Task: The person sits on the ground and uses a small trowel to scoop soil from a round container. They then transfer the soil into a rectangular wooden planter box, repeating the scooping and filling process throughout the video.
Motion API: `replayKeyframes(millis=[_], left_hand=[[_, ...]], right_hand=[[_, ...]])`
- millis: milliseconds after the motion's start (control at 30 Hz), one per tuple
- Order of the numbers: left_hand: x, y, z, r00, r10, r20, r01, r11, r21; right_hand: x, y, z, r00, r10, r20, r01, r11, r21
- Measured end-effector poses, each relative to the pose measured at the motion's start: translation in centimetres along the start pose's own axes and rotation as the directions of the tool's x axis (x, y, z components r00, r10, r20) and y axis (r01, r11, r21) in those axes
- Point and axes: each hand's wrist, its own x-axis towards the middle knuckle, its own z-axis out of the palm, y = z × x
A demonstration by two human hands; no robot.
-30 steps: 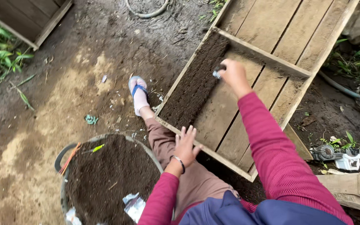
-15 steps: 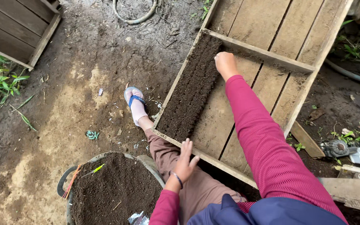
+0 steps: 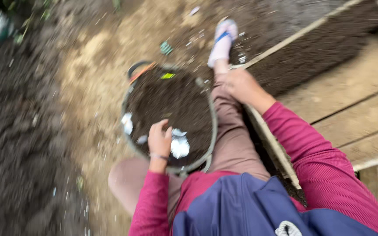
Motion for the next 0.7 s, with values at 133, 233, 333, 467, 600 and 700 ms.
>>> replayKeyframes(millis=[133, 233, 333, 467, 600, 700], left_hand=[[-1.6, -4.0, 2.2, 0.995, -0.101, 0.014, 0.100, 0.993, 0.057], [-1.6, -3.6, 2.9, 0.989, -0.142, 0.041, 0.139, 0.988, 0.072], [-1.5, -2.3, 3.0, 0.954, -0.256, 0.157, 0.240, 0.964, 0.116], [-1.7, 0.1, 1.8, 0.901, -0.361, 0.241, 0.306, 0.922, 0.238], [-1.2, 0.5, 0.3, 0.940, -0.271, 0.206, 0.260, 0.962, 0.076], [-0.8, 1.4, -1.7, 0.937, -0.245, 0.251, 0.249, 0.968, 0.015]], right_hand=[[-1.1, -11.0, 8.3, 0.870, -0.184, 0.458, 0.015, 0.937, 0.348], [-1.3, -14.7, 11.0, 0.712, 0.034, 0.701, -0.199, 0.967, 0.156], [-2.0, -15.8, 13.4, 0.678, 0.135, 0.723, -0.230, 0.973, 0.034], [-2.1, -16.4, 13.0, 0.748, 0.081, 0.658, -0.177, 0.981, 0.081], [-1.0, -17.2, 11.2, 0.797, 0.007, 0.604, -0.153, 0.970, 0.190], [-0.1, -18.2, 9.3, 0.696, 0.168, 0.698, -0.433, 0.874, 0.222]])
